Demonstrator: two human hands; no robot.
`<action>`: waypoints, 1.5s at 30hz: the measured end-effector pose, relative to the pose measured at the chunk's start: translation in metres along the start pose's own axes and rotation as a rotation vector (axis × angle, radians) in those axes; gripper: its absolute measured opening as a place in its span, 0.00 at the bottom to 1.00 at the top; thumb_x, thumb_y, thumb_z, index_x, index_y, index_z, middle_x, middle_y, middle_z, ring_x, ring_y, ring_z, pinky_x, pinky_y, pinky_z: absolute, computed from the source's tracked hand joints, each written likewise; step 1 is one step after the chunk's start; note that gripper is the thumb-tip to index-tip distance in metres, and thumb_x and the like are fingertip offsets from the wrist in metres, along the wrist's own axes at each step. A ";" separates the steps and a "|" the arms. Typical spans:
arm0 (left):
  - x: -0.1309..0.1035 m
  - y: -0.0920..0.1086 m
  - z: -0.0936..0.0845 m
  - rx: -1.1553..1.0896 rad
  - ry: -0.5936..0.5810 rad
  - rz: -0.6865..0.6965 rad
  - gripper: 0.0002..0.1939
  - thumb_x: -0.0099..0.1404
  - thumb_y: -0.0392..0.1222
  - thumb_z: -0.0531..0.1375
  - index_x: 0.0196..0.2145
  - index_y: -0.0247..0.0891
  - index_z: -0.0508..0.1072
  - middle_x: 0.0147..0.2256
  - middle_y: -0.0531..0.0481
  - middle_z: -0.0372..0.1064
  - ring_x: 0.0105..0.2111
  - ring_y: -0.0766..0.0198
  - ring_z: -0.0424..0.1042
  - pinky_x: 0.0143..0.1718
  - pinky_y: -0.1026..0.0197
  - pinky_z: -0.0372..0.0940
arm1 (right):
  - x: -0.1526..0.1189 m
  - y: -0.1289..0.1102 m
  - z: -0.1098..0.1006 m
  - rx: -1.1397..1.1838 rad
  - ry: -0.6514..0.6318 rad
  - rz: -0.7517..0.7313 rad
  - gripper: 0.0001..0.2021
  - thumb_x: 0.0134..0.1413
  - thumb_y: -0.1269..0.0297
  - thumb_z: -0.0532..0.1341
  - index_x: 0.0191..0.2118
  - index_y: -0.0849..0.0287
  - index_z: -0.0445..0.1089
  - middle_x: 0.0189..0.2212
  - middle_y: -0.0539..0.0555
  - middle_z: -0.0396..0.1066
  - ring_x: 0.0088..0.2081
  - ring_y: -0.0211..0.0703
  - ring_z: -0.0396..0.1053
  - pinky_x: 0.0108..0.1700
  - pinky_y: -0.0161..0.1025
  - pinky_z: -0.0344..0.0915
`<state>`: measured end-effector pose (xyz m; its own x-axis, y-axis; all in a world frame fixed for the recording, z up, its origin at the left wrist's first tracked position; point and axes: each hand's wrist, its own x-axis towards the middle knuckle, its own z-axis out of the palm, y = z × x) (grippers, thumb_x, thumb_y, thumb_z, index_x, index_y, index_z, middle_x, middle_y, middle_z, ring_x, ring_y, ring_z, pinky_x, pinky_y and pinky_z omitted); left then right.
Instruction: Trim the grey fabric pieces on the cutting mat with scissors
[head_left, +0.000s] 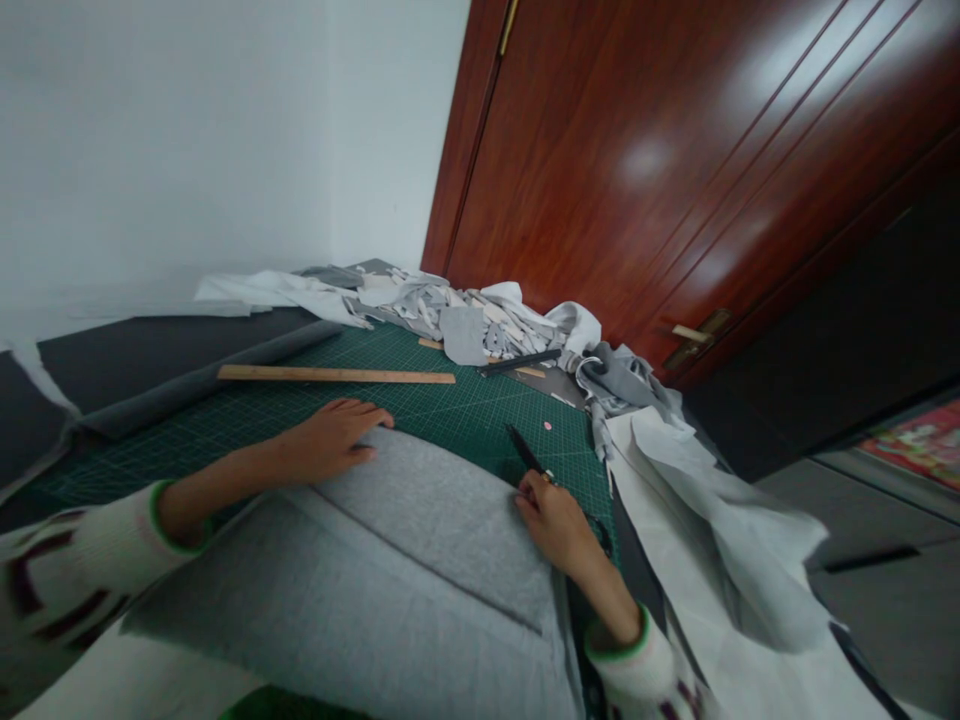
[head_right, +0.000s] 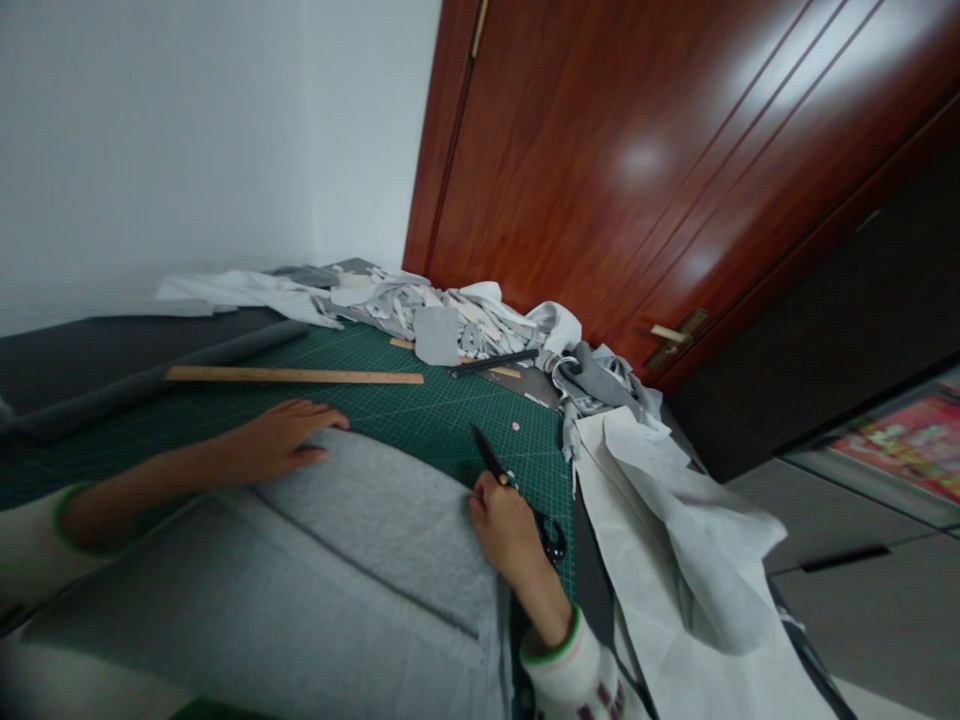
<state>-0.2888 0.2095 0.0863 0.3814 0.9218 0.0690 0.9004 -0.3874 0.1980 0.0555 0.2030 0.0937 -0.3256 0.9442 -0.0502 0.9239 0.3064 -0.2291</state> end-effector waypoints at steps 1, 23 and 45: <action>0.003 0.000 -0.001 0.008 0.029 -0.007 0.14 0.63 0.37 0.58 0.47 0.36 0.73 0.44 0.44 0.73 0.49 0.51 0.70 0.55 0.51 0.59 | 0.002 0.002 0.000 0.009 0.027 0.002 0.06 0.64 0.72 0.54 0.42 0.60 0.68 0.34 0.56 0.75 0.37 0.47 0.74 0.37 0.37 0.60; 0.068 -0.018 -0.004 -0.100 -0.034 -0.057 0.16 0.56 0.49 0.62 0.37 0.35 0.71 0.39 0.44 0.72 0.42 0.53 0.71 0.44 0.60 0.63 | -0.041 -0.060 -0.003 0.184 -0.263 -0.620 0.28 0.68 0.66 0.51 0.70 0.67 0.47 0.68 0.66 0.51 0.69 0.53 0.47 0.70 0.51 0.48; 0.065 -0.021 0.003 -0.134 -0.011 -0.071 0.18 0.55 0.50 0.61 0.40 0.37 0.71 0.44 0.43 0.71 0.46 0.51 0.70 0.49 0.56 0.62 | -0.062 -0.070 0.015 0.202 -0.051 -0.236 0.07 0.56 0.77 0.57 0.38 0.61 0.70 0.47 0.61 0.66 0.52 0.55 0.65 0.56 0.55 0.64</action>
<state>-0.2820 0.2778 0.0840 0.3213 0.9462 0.0394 0.8893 -0.3157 0.3309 0.0077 0.1213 0.0985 -0.5404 0.8411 -0.0199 0.7647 0.4812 -0.4286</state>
